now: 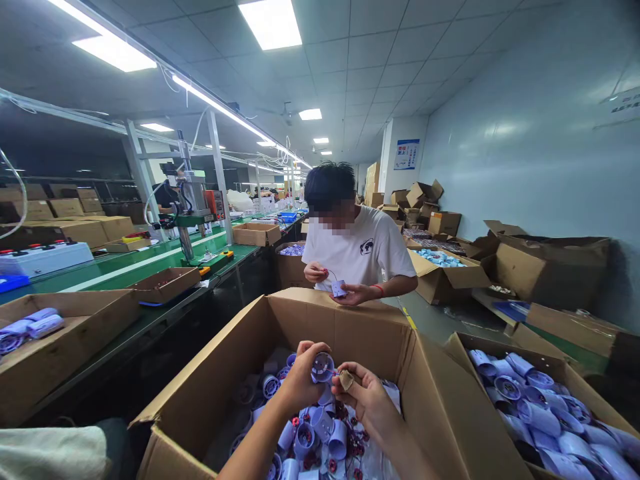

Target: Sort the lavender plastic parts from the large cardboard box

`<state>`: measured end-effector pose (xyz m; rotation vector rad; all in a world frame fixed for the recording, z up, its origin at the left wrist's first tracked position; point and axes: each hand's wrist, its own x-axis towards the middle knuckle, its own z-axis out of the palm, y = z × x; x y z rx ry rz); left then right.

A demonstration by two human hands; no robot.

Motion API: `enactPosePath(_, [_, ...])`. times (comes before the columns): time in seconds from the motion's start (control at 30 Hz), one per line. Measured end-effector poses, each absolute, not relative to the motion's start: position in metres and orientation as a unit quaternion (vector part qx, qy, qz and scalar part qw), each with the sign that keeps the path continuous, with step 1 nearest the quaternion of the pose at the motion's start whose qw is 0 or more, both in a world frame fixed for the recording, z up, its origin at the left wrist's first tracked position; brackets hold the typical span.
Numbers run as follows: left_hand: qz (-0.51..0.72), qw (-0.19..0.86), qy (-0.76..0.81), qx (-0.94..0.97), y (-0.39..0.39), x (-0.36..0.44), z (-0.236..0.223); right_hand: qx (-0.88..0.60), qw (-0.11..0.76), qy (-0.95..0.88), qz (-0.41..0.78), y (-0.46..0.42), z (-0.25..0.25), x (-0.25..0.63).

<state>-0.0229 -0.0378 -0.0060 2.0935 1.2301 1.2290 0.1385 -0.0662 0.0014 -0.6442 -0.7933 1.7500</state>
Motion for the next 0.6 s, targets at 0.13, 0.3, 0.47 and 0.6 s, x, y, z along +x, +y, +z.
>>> enactPosePath(0.13, [0.448,0.206,0.451,0.744,-0.037,-0.024,-0.007,-0.288,0.543,-0.332,0.716,-0.062,0.002,0.141])
enactPosePath(0.3, [0.431,0.164,0.441,0.77,-0.038,-0.021,-0.004,-0.34,0.551,-0.407,0.644,-0.057,-0.008,0.137])
enactPosePath(0.47, [0.393,0.127,0.464,0.783,-0.04,-0.017,-0.003,-0.403,0.543,-0.545,0.497,-0.06,-0.01,0.135])
enactPosePath(0.6, [0.372,0.121,0.472,0.79,-0.043,-0.013,-0.004,-0.437,0.565,-0.609,0.344,-0.063,-0.005,0.137])
